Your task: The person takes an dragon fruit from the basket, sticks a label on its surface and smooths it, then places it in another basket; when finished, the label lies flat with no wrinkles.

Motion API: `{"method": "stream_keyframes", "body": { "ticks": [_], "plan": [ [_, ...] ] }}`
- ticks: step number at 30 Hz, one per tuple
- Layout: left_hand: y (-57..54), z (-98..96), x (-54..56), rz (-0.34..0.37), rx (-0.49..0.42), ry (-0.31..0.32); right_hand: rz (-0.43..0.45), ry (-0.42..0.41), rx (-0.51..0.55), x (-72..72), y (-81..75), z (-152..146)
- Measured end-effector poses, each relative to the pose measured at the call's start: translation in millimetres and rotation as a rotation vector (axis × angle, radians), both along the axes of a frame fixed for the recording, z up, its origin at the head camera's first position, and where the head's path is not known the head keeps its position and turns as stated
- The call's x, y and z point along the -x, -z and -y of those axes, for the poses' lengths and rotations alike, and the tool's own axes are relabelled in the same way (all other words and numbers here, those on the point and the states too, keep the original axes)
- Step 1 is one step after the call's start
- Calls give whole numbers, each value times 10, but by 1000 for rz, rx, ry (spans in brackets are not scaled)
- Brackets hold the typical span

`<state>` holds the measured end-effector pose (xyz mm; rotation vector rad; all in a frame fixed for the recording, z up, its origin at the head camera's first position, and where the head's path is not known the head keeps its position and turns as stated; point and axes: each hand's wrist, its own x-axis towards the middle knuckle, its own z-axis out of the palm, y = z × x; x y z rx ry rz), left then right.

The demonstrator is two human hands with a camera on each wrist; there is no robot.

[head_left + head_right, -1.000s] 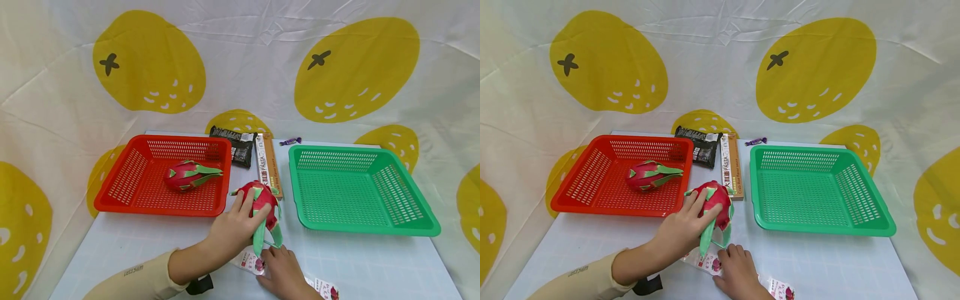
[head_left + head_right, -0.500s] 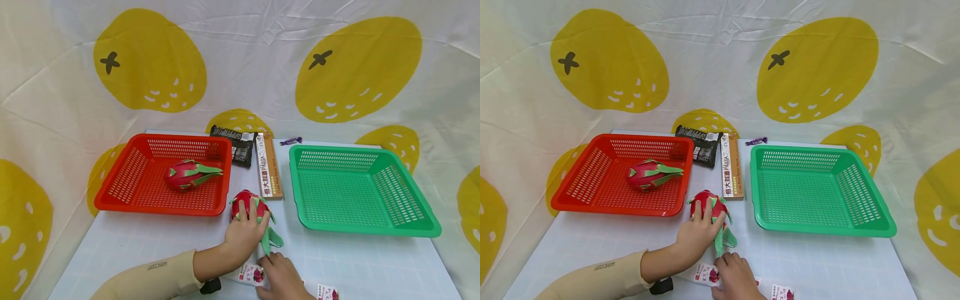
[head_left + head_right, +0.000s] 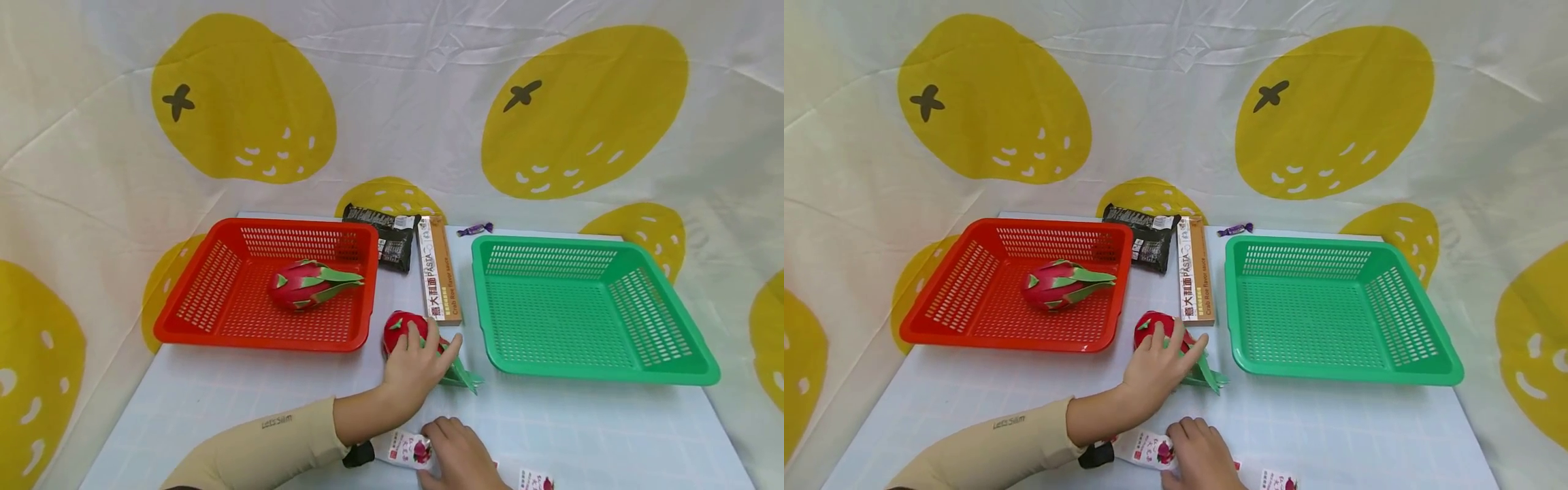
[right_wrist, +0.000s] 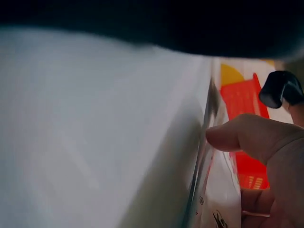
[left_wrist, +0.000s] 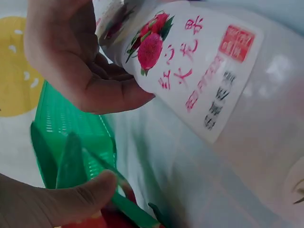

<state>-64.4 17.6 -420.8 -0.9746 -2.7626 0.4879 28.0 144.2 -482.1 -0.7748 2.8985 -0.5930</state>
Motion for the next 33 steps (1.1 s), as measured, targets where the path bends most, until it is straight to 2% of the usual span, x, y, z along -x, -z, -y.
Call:
{"method": "stream_keyframes", "body": {
  "ticks": [3, 8, 9, 11, 12, 14, 17, 21, 23, 25, 27, 30, 33],
  "plan": [
    [-6, 110, 20, 66, -101, 112, -3, -8, 21, -1, -22, 6],
    [-26, 327, 84, 291, -300, 393, 72, 5, 31, 7, -125, -4],
    [-31, 367, 100, 342, -343, 433, 81, 11, 28, 4, -148, -4],
    [-48, 456, 126, 425, -416, 480, 89, 22, 19, -7, -191, -2],
    [-59, 504, 137, 467, -460, 482, 85, 27, 19, -17, -211, 0],
    [-94, 619, 147, 534, -540, 439, 88, 40, 19, -41, -258, 6],
    [-171, 833, 117, 650, -667, 262, 43, 80, 66, -90, -325, 20],
    [-254, 1135, -8, 808, -813, -37, -161, 126, 235, -119, -344, -2],
    [-265, 1254, -75, 868, -839, -140, -253, 131, 317, -114, -338, -33],
    [-264, 1338, -135, 898, -845, -206, -287, 128, 367, -105, -342, -65],
    [-254, 1397, -175, 938, -889, -237, -300, 122, 406, -97, -347, -88],
    [-233, 1435, -196, 1033, -1067, -252, -309, 119, 405, -82, -341, -116],
    [-223, 1419, -180, 1101, -1232, -244, -334, 127, 319, -50, -344, -140]
  ]
}}
